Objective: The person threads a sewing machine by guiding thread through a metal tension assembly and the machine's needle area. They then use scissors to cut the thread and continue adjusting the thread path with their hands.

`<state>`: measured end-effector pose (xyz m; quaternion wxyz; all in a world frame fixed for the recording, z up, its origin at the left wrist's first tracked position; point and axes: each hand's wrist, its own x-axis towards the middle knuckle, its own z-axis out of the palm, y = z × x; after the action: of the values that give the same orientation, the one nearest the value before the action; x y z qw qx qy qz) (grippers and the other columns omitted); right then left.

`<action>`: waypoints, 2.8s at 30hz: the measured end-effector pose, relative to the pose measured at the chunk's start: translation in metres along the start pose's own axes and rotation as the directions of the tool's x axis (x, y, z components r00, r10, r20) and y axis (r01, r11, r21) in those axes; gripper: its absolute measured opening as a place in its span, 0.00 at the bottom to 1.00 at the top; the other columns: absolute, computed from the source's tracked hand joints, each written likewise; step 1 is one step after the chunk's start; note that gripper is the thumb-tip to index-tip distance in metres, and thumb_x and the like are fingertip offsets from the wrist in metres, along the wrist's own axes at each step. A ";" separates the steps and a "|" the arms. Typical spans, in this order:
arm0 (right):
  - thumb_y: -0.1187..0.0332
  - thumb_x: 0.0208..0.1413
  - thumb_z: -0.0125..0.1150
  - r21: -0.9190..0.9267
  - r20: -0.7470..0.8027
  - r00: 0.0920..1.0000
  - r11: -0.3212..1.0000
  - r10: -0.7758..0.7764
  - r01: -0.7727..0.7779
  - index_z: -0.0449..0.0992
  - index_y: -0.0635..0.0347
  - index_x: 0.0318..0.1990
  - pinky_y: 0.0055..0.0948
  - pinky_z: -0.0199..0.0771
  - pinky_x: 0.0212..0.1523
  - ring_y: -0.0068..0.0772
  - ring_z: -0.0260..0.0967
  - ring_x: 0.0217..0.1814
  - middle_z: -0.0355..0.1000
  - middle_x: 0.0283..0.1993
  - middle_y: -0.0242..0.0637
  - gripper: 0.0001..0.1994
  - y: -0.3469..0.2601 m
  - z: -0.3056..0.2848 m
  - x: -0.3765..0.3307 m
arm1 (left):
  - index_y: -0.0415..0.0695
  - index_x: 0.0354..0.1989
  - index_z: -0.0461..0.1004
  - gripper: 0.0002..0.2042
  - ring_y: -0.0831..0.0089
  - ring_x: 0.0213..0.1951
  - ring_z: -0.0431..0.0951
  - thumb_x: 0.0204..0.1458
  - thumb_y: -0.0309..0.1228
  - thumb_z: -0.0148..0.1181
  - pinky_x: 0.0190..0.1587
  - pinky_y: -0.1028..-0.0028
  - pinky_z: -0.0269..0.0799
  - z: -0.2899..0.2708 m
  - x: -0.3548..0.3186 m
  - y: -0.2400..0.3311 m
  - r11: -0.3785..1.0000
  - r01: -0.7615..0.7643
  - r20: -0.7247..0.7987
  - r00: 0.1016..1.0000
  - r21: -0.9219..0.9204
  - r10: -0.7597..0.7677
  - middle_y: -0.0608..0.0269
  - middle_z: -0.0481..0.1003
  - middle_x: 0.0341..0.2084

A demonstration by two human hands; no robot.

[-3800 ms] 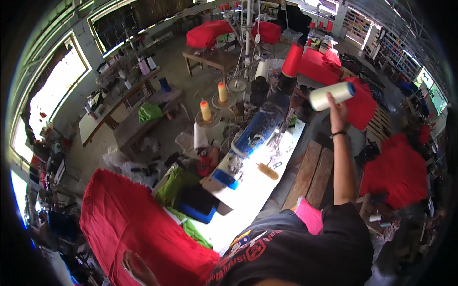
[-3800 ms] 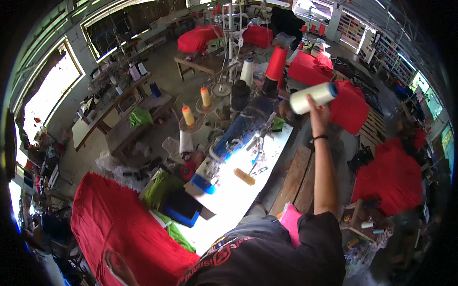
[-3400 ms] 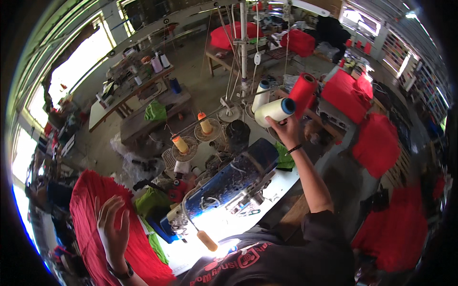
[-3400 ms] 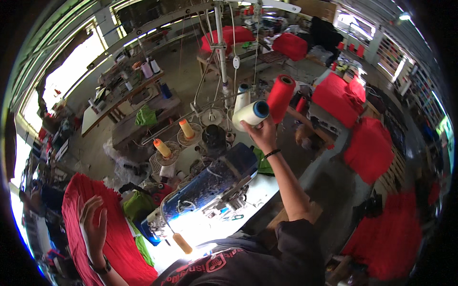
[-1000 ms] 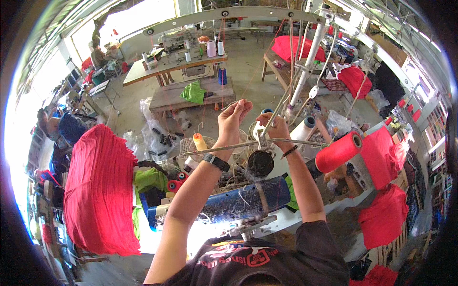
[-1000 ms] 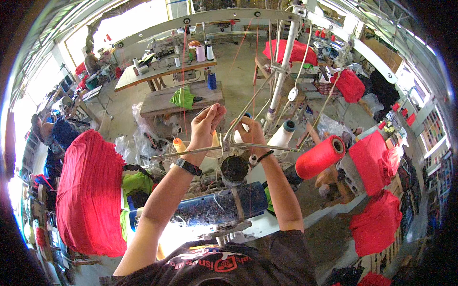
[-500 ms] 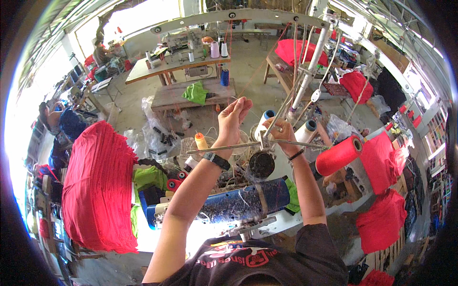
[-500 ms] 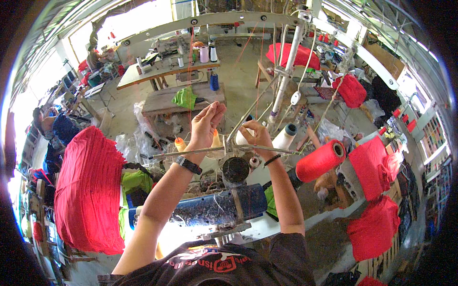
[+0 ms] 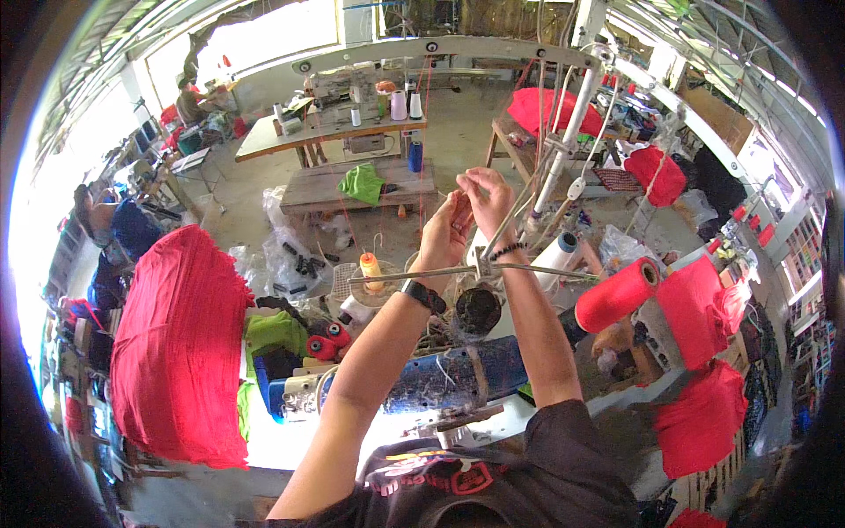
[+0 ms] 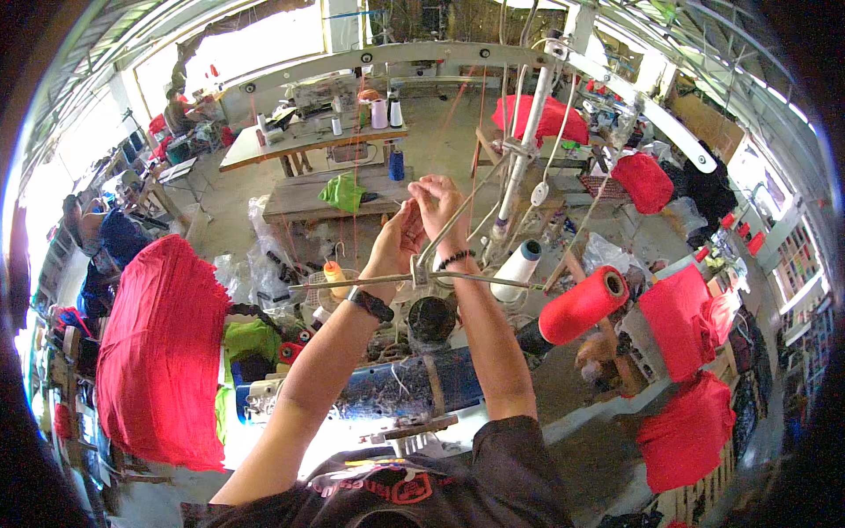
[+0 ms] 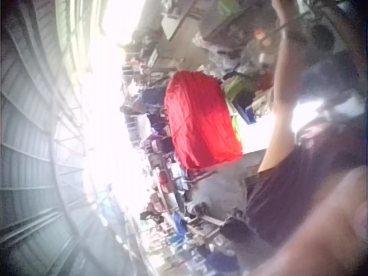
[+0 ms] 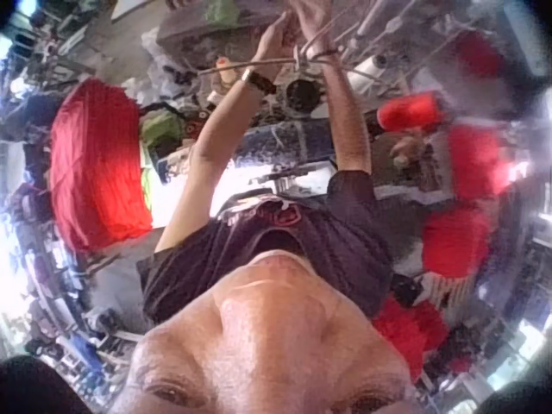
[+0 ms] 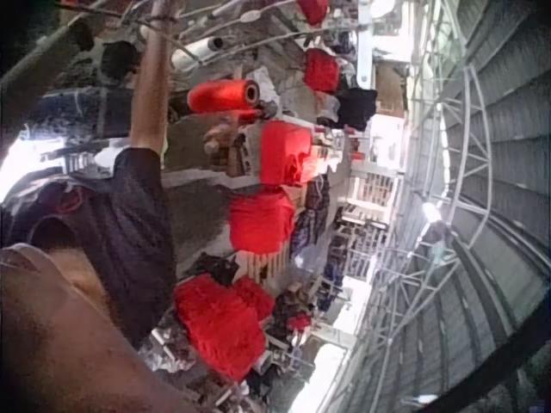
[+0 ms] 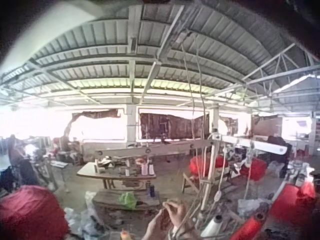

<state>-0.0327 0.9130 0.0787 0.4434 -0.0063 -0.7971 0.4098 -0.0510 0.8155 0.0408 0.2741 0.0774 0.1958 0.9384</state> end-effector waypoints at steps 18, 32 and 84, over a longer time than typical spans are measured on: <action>0.63 0.57 0.58 0.669 0.240 0.897 0.606 0.372 -0.431 0.79 0.63 0.33 0.26 0.65 0.48 0.23 0.69 0.41 0.75 0.42 0.37 0.12 -0.015 -0.100 -0.069 | 0.34 0.44 0.72 0.11 0.65 0.44 0.77 0.55 0.28 0.57 0.50 0.73 0.73 0.051 0.004 0.024 0.961 -0.204 0.109 0.977 0.189 0.186 0.54 0.76 0.39; 0.66 0.57 0.56 0.685 0.225 0.932 0.634 0.285 -0.360 0.78 0.64 0.30 0.26 0.67 0.48 0.28 0.71 0.41 0.75 0.44 0.44 0.11 -0.035 -0.127 -0.064 | 0.33 0.43 0.73 0.11 0.66 0.44 0.77 0.55 0.28 0.57 0.51 0.73 0.73 0.063 0.010 0.031 0.932 -0.289 0.131 0.955 0.220 0.265 0.53 0.76 0.39; 0.73 0.52 0.63 0.416 0.210 0.974 0.895 0.080 -0.163 0.80 0.63 0.31 0.21 0.69 0.30 0.18 0.69 0.28 0.71 0.33 0.28 0.04 -0.038 -0.068 -0.051 | 0.37 0.41 0.77 0.10 0.81 0.33 0.75 0.56 0.29 0.56 0.40 0.78 0.71 0.028 -0.030 0.064 0.378 -0.216 0.367 0.844 0.900 -0.391 0.66 0.78 0.30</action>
<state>0.0598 0.9131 0.0862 0.3302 0.0800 -0.7232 0.6013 -0.0496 0.7587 0.0919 0.2779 0.4588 0.6032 0.5903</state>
